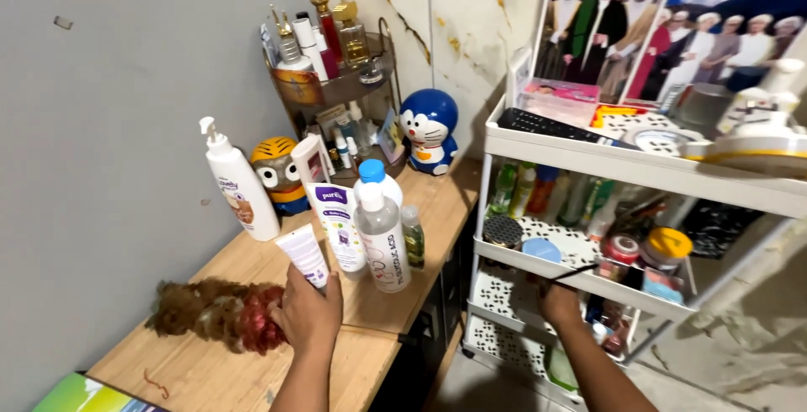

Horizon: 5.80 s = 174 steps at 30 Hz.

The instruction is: Organizing various skincare and toiletry products from a plastic tiered shelf onto a wooden desk.

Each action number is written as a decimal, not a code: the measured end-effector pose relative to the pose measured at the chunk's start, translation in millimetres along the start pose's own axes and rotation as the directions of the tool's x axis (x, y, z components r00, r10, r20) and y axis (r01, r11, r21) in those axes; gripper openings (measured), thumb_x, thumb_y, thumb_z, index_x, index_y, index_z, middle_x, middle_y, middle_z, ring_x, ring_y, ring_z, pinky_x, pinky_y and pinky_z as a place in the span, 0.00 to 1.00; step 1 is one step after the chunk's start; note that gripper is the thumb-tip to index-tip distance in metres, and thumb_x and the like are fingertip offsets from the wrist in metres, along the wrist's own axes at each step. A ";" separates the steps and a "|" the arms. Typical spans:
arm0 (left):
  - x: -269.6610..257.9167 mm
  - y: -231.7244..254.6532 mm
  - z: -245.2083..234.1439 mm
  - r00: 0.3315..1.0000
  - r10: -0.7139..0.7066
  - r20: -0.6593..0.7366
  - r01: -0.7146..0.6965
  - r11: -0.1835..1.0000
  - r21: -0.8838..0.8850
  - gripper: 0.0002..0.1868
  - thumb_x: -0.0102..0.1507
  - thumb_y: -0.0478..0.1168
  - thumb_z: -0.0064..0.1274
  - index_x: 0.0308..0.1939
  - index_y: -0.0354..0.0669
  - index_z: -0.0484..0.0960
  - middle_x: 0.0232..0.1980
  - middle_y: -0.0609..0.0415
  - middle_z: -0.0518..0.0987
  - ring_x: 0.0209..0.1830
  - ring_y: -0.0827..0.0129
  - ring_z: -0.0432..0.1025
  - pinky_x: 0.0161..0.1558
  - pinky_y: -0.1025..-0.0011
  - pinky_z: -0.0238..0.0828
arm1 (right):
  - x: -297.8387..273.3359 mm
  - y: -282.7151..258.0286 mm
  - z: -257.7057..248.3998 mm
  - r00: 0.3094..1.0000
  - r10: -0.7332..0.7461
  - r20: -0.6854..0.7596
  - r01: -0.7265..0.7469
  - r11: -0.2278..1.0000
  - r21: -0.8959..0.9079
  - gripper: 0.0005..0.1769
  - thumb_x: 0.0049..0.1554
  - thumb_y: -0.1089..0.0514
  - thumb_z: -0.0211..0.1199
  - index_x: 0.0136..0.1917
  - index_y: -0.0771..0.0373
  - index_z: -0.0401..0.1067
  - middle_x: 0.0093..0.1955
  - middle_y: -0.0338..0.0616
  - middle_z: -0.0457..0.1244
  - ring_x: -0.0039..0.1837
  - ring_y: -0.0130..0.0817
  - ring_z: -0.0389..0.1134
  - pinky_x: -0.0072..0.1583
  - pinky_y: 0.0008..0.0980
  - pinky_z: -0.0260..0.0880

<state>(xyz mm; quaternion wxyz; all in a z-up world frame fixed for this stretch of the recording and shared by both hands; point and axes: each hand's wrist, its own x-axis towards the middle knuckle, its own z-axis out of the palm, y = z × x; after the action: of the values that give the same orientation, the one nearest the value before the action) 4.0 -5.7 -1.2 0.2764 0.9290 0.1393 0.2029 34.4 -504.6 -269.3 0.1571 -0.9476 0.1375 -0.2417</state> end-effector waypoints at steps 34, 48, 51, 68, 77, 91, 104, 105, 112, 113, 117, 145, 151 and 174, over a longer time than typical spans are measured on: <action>-3.2 12.6 -15.3 0.999 -0.020 0.048 0.022 0.999 -0.044 0.41 0.61 0.51 0.57 0.73 0.41 0.59 0.64 0.41 0.75 0.65 0.48 0.68 0.70 0.35 0.41 | -68.9 -32.7 -38.4 0.972 -0.043 0.232 0.068 0.992 -0.102 0.20 0.58 0.60 0.54 0.63 0.49 0.65 0.61 0.49 0.60 0.57 0.53 0.70 0.57 0.49 0.73; -0.4 -6.8 1.9 0.999 0.031 -0.043 -0.035 0.994 -0.104 0.40 0.60 0.51 0.59 0.72 0.45 0.60 0.62 0.42 0.76 0.64 0.46 0.69 0.67 0.36 0.47 | -80.3 -177.7 -236.2 0.949 -0.310 0.063 0.300 0.944 0.139 0.15 0.51 0.64 0.63 0.53 0.55 0.71 0.55 0.47 0.65 0.47 0.55 0.71 0.48 0.47 0.75; -3.4 -9.0 3.0 0.994 0.061 -0.089 -0.072 0.989 -0.132 0.42 0.59 0.50 0.59 0.73 0.45 0.59 0.62 0.43 0.76 0.64 0.47 0.69 0.67 0.35 0.47 | -65.3 -223.2 -291.0 0.847 -0.520 -0.108 0.526 0.796 0.298 0.09 0.53 0.64 0.63 0.48 0.57 0.71 0.50 0.45 0.67 0.50 0.49 0.73 0.47 0.41 0.75; -8.1 2.6 -23.1 1.000 0.009 0.024 -0.003 0.968 -0.251 0.40 0.67 0.55 0.46 0.78 0.44 0.50 0.69 0.39 0.69 0.70 0.45 0.64 0.73 0.39 0.40 | -7.5 -431.0 -326.9 0.747 -0.665 0.024 0.564 0.652 0.506 0.10 0.54 0.65 0.64 0.51 0.65 0.73 0.49 0.52 0.66 0.49 0.48 0.72 0.53 0.41 0.73; -3.2 -6.8 -5.0 0.997 0.057 -0.051 -0.070 0.956 -0.285 0.41 0.69 0.61 0.36 0.79 0.43 0.48 0.71 0.37 0.66 0.72 0.42 0.61 0.72 0.36 0.37 | 11.7 -476.9 -296.0 0.736 -0.677 -0.014 0.625 0.671 0.399 0.20 0.50 0.68 0.64 0.57 0.67 0.73 0.56 0.58 0.65 0.57 0.59 0.69 0.58 0.49 0.70; -2.8 -4.1 -13.3 0.994 0.040 -0.099 -0.069 0.947 -0.315 0.41 0.70 0.63 0.34 0.80 0.46 0.48 0.73 0.40 0.65 0.75 0.44 0.60 0.74 0.37 0.39 | -48.6 -404.1 -252.6 0.916 -0.372 -0.151 0.382 0.692 0.613 0.26 0.58 0.57 0.66 0.68 0.60 0.67 0.66 0.53 0.61 0.59 0.43 0.71 0.58 0.36 0.77; -7.7 8.3 -28.8 0.973 0.132 0.189 -0.088 0.970 -0.227 0.87 0.38 0.72 0.73 0.79 0.42 0.25 0.81 0.35 0.48 0.80 0.46 0.50 0.75 0.39 0.38 | 8.0 -359.5 -165.4 0.915 -0.324 0.241 0.020 0.632 0.774 0.83 0.29 0.50 0.87 0.81 0.65 0.33 0.76 0.60 0.53 0.76 0.47 0.56 0.75 0.41 0.56; -7.8 7.6 -28.0 0.969 0.143 0.201 -0.095 0.968 -0.230 0.88 0.37 0.71 0.74 0.79 0.42 0.25 0.81 0.36 0.49 0.80 0.46 0.51 0.75 0.39 0.40 | 10.3 -360.8 -167.9 0.891 -0.361 0.277 -0.008 0.597 0.802 0.81 0.28 0.52 0.86 0.81 0.63 0.35 0.75 0.57 0.56 0.75 0.45 0.58 0.74 0.40 0.59; -5.5 4.9 -25.1 0.957 0.153 0.246 -0.103 0.973 -0.206 0.87 0.38 0.68 0.76 0.79 0.45 0.25 0.83 0.40 0.48 0.79 0.48 0.53 0.74 0.38 0.39 | 13.9 -372.6 -176.8 0.843 -0.325 0.428 -0.185 0.572 0.799 0.78 0.28 0.59 0.83 0.81 0.60 0.38 0.72 0.55 0.60 0.71 0.44 0.63 0.71 0.39 0.65; -5.1 2.9 -21.9 0.961 0.171 0.216 -0.119 0.965 -0.234 0.86 0.39 0.68 0.75 0.79 0.45 0.26 0.82 0.39 0.49 0.79 0.47 0.53 0.73 0.38 0.40 | 15.7 -372.5 -172.2 0.851 -0.341 0.399 -0.149 0.572 0.806 0.77 0.29 0.60 0.83 0.81 0.61 0.38 0.72 0.55 0.59 0.72 0.43 0.63 0.71 0.39 0.64; -5.7 1.6 -20.8 0.967 0.160 0.200 -0.112 0.966 -0.234 0.83 0.42 0.67 0.74 0.80 0.48 0.26 0.81 0.39 0.53 0.78 0.46 0.55 0.73 0.36 0.40 | 17.5 -378.8 -165.7 0.858 -0.385 0.341 -0.092 0.538 0.838 0.74 0.31 0.62 0.83 0.81 0.62 0.39 0.73 0.55 0.59 0.73 0.43 0.62 0.72 0.38 0.62; -2.5 -5.4 -5.3 0.971 0.195 0.140 -0.186 0.980 -0.075 0.28 0.71 0.60 0.35 0.65 0.52 0.76 0.67 0.40 0.70 0.69 0.44 0.64 0.69 0.30 0.39 | 15.0 -389.5 -169.4 0.868 -0.294 0.401 -0.111 0.672 0.732 0.80 0.30 0.57 0.85 0.83 0.58 0.35 0.75 0.54 0.57 0.76 0.44 0.59 0.75 0.37 0.57; 6.7 -22.2 17.5 0.980 0.183 -0.074 -0.184 0.983 -0.012 0.24 0.69 0.54 0.36 0.49 0.48 0.87 0.62 0.43 0.76 0.60 0.50 0.71 0.67 0.41 0.52 | 14.2 -388.5 -168.7 0.881 -0.322 0.347 -0.064 0.646 0.761 0.80 0.29 0.57 0.86 0.82 0.58 0.36 0.76 0.55 0.57 0.78 0.46 0.58 0.76 0.39 0.56; 4.7 0.4 -36.4 0.960 -0.012 0.281 -0.034 0.987 0.159 0.31 0.59 0.61 0.51 0.51 0.37 0.83 0.51 0.37 0.83 0.54 0.49 0.77 0.68 0.53 0.54 | 15.2 -382.9 -158.1 0.891 -0.338 0.303 -0.037 0.611 0.791 0.77 0.30 0.57 0.85 0.82 0.57 0.40 0.74 0.51 0.60 0.75 0.42 0.61 0.73 0.37 0.60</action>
<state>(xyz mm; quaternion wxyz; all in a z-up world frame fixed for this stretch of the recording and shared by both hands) -8.4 12.4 28.3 0.2158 0.9685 0.1096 0.0585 38.7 -196.7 8.2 0.5559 -0.8215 -0.1005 -0.0782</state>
